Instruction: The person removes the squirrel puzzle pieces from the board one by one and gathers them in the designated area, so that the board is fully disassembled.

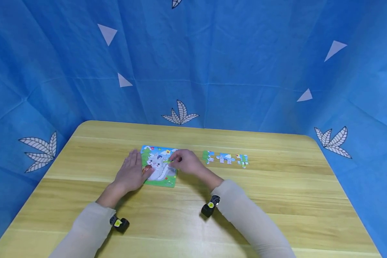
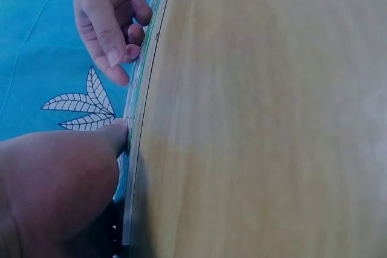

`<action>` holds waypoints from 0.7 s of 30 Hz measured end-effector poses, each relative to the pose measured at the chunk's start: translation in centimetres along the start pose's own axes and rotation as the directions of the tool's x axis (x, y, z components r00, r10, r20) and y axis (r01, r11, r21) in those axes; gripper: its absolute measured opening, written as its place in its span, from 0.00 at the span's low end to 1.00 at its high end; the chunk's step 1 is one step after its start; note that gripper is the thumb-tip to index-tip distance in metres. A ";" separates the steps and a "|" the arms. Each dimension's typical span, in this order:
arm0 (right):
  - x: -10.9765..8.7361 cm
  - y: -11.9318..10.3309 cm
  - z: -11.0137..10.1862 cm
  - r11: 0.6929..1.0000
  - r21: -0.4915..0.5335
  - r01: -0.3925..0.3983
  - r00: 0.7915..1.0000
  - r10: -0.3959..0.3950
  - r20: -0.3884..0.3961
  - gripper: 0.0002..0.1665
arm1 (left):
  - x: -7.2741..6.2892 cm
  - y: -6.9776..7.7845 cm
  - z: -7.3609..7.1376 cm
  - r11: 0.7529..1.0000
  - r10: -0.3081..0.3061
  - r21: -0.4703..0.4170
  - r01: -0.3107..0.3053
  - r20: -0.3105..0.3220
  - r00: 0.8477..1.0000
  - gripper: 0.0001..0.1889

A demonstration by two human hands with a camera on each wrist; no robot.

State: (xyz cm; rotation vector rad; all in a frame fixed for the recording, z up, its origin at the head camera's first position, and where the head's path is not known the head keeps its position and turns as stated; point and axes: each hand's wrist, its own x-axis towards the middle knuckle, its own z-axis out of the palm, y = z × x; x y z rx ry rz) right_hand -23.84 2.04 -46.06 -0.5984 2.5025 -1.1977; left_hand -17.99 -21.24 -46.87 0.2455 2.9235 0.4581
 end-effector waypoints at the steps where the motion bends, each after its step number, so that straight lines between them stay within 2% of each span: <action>1: 0.0 0.1 0.1 1.000 -0.006 -0.005 1.000 0.005 -0.004 0.09 | 0.0 0.0 0.0 1.000 0.001 -0.001 -0.001 0.000 1.000 0.45; 9: 0.2 0.8 -0.1 0.998 -0.043 -0.035 0.999 0.034 -0.015 0.09 | 0.0 -0.1 0.0 1.000 0.004 -0.005 -0.004 0.002 1.000 0.45; 21: 0.1 0.6 -0.2 0.995 -0.070 -0.070 0.998 0.070 -0.009 0.09 | 0.0 -0.1 0.1 1.000 -0.001 -0.007 0.001 0.002 1.000 0.45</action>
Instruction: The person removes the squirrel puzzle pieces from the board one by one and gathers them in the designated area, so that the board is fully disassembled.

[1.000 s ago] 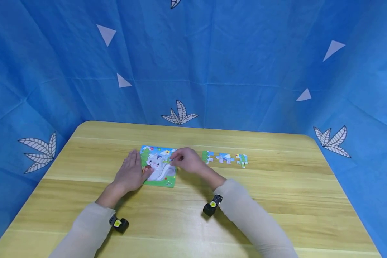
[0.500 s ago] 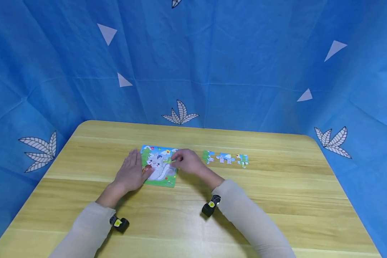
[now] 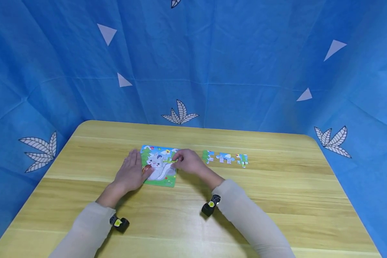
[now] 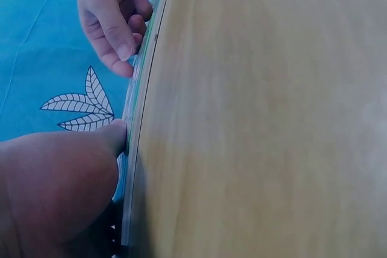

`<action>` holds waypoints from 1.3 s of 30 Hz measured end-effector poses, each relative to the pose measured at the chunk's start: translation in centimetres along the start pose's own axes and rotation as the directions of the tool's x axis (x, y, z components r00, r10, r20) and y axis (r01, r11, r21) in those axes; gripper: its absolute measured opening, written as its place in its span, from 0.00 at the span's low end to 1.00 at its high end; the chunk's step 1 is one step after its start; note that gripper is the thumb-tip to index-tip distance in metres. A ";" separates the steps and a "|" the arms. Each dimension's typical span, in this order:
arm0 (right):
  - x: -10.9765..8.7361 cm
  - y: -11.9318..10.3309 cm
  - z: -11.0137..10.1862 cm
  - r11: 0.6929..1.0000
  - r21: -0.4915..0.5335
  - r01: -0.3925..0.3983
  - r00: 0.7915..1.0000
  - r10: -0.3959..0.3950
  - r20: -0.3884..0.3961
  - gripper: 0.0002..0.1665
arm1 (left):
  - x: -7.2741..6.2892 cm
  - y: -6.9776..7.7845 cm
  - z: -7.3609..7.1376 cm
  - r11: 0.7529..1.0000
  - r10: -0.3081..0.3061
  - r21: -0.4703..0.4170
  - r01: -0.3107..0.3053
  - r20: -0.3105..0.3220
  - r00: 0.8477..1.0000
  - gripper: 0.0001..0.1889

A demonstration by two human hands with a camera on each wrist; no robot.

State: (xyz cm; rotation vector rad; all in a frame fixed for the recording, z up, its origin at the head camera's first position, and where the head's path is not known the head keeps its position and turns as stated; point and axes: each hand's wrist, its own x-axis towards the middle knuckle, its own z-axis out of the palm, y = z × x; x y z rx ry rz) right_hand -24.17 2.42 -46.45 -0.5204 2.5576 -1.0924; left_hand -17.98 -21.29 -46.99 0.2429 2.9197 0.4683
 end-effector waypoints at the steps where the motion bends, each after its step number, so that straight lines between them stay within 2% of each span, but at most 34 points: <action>1: 0.0 0.0 0.0 1.000 -0.004 -0.004 1.000 0.004 -0.001 0.10 | 0.0 0.0 0.0 1.000 -0.002 -0.001 0.002 0.000 1.000 0.45; 8: -0.1 -0.1 0.5 1.000 -0.026 -0.017 1.000 0.017 -0.001 0.13 | -0.2 0.1 0.4 0.999 -0.040 0.004 0.040 0.012 0.999 0.46; 11: -0.1 -0.1 0.6 0.999 -0.034 -0.021 1.000 0.021 -0.002 0.13 | -0.4 0.5 0.3 0.999 -0.037 0.001 0.037 0.007 0.999 0.45; 19: -0.1 -0.3 0.6 0.998 -0.050 -0.023 1.000 0.024 0.000 0.13 | -0.5 1.5 0.3 0.994 0.105 0.040 -0.104 -0.022 0.994 0.34; 24: -0.1 -0.4 0.6 0.998 -0.061 -0.017 1.000 0.017 -0.004 0.13 | -0.3 2.1 0.5 0.991 0.128 0.030 -0.128 0.023 0.992 0.32; 27: -0.1 -0.5 0.6 0.998 -0.057 -0.015 1.000 0.015 -0.005 0.13 | -0.1 2.3 0.7 0.993 0.111 0.026 -0.113 0.050 0.993 0.34; 33: -0.1 -0.5 0.5 0.998 -0.059 -0.012 1.000 0.011 -0.007 0.12 | 0.1 2.8 1.0 0.996 0.083 0.033 -0.086 0.076 0.994 0.48; 39: 0.0 -0.7 0.1 0.997 -0.055 -0.051 0.999 0.051 0.010 0.11 | 0.4 3.3 0.8 0.996 0.068 0.051 -0.074 0.108 0.992 0.49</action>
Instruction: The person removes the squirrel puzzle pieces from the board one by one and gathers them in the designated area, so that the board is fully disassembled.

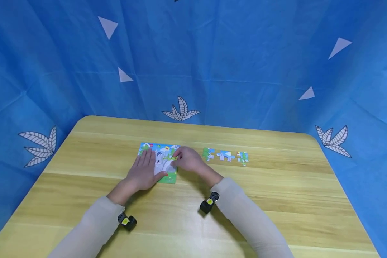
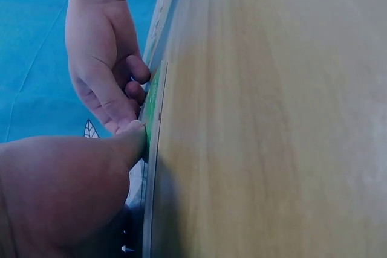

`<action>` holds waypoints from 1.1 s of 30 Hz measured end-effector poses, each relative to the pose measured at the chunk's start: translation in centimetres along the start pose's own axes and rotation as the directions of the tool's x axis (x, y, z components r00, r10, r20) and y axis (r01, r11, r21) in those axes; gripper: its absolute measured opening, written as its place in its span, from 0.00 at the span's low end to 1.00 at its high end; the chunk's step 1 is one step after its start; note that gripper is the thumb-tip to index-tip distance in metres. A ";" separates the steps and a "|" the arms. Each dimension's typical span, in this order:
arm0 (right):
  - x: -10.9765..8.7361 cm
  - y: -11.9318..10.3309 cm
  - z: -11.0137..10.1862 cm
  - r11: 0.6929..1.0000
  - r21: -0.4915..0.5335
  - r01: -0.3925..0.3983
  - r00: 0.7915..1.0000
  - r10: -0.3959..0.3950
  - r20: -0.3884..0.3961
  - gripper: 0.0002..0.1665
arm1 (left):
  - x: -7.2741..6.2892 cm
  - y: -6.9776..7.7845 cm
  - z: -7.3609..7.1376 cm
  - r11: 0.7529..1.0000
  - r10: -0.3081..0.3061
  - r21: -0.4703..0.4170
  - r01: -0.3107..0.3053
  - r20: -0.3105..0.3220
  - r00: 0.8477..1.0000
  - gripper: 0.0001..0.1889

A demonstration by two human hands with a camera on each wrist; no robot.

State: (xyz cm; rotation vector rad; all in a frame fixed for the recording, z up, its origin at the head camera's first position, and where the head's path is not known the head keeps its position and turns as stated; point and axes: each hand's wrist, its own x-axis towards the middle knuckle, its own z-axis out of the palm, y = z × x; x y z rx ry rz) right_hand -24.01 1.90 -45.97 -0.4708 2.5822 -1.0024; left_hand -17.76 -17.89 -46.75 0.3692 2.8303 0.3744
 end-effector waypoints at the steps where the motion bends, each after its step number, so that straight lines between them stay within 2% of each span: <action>1: 0.0 -0.1 0.0 1.000 -0.005 -0.003 1.000 0.003 0.002 0.11 | 0.1 0.0 0.0 1.000 -0.002 0.003 0.002 0.006 1.000 0.49; 12: -0.1 -0.4 0.0 0.999 -0.041 0.012 1.000 -0.012 -0.003 0.12 | -0.2 0.4 -0.8 1.000 -0.017 0.003 0.017 0.024 1.000 0.47; 21: -0.1 -0.2 0.0 0.997 -0.065 0.034 0.999 -0.034 0.001 0.12 | -0.3 0.5 -0.6 1.000 -0.006 -0.008 0.006 0.018 1.000 0.48; 29: -0.5 -0.6 -0.1 0.997 -0.018 0.070 0.998 -0.071 -0.001 0.13 | -0.4 0.6 -0.7 1.000 -0.003 -0.003 0.003 0.012 1.000 0.47; 33: -0.4 -0.1 0.2 0.995 0.064 0.082 0.997 -0.081 -0.011 0.12 | -0.4 0.6 -0.7 1.000 -0.002 0.009 0.002 0.003 1.000 0.47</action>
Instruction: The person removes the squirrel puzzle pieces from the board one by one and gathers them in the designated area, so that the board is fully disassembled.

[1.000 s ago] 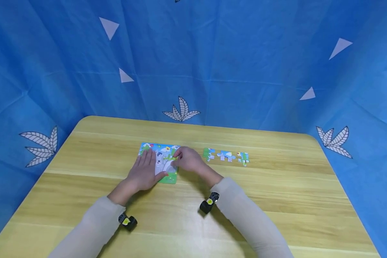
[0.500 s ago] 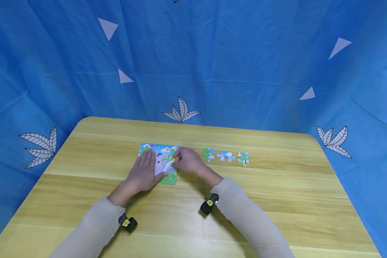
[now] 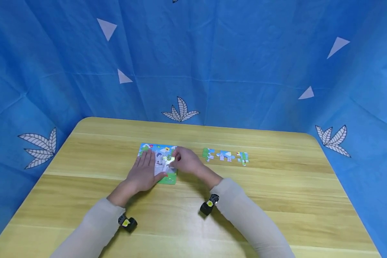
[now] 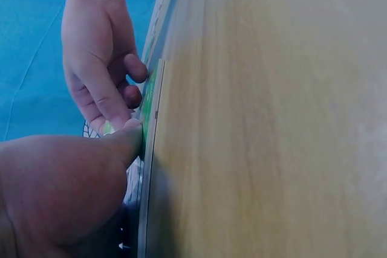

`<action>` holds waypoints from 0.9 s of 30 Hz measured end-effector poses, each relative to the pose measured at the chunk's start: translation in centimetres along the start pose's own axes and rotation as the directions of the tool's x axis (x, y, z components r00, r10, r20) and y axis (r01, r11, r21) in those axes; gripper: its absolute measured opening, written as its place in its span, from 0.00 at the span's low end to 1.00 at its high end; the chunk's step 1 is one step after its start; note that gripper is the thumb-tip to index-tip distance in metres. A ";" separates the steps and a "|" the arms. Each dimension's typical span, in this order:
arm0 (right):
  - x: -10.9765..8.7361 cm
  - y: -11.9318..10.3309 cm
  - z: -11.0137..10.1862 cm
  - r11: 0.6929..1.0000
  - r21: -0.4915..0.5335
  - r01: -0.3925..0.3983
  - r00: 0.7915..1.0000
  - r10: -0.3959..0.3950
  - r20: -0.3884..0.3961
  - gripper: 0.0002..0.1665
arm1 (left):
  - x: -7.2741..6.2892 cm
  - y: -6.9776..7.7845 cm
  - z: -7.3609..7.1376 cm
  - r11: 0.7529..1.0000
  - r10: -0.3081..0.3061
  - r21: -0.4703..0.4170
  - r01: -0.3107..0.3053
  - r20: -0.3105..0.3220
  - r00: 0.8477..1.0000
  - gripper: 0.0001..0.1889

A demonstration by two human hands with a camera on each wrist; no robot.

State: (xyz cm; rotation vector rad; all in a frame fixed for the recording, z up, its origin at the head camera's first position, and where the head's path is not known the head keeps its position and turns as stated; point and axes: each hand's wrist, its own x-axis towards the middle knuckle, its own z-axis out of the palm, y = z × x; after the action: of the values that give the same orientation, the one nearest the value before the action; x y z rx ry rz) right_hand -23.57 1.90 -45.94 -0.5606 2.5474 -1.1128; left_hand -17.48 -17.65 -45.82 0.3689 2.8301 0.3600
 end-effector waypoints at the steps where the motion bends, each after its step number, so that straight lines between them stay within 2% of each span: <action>1: 0.1 0.3 0.1 1.000 0.030 0.000 1.000 0.000 -0.006 0.11 | 0.0 0.0 0.1 1.000 0.001 0.002 -0.001 -0.003 1.000 0.48; 6: 0.2 1.0 -0.1 0.988 0.157 -0.003 1.000 0.005 -0.010 0.04 | 0.2 -0.2 0.4 1.000 -0.001 0.003 0.001 -0.004 1.000 0.48; 14: 0.1 1.0 -0.4 0.978 0.207 -0.025 1.000 0.025 0.003 0.02 | 0.3 -0.3 0.6 1.000 0.003 -0.007 -0.003 -0.013 1.000 0.48; 27: 0.2 0.6 -0.3 0.948 0.289 -0.136 0.990 0.143 -0.004 0.03 | 0.4 -0.3 0.5 1.000 -0.004 -0.009 0.004 -0.004 1.000 0.48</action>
State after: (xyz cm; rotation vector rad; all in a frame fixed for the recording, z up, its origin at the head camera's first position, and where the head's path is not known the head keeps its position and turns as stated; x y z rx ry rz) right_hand -23.98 2.38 -46.25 -0.2890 2.3406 -1.4119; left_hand -17.73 -17.72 -46.48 0.3615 2.8315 0.3733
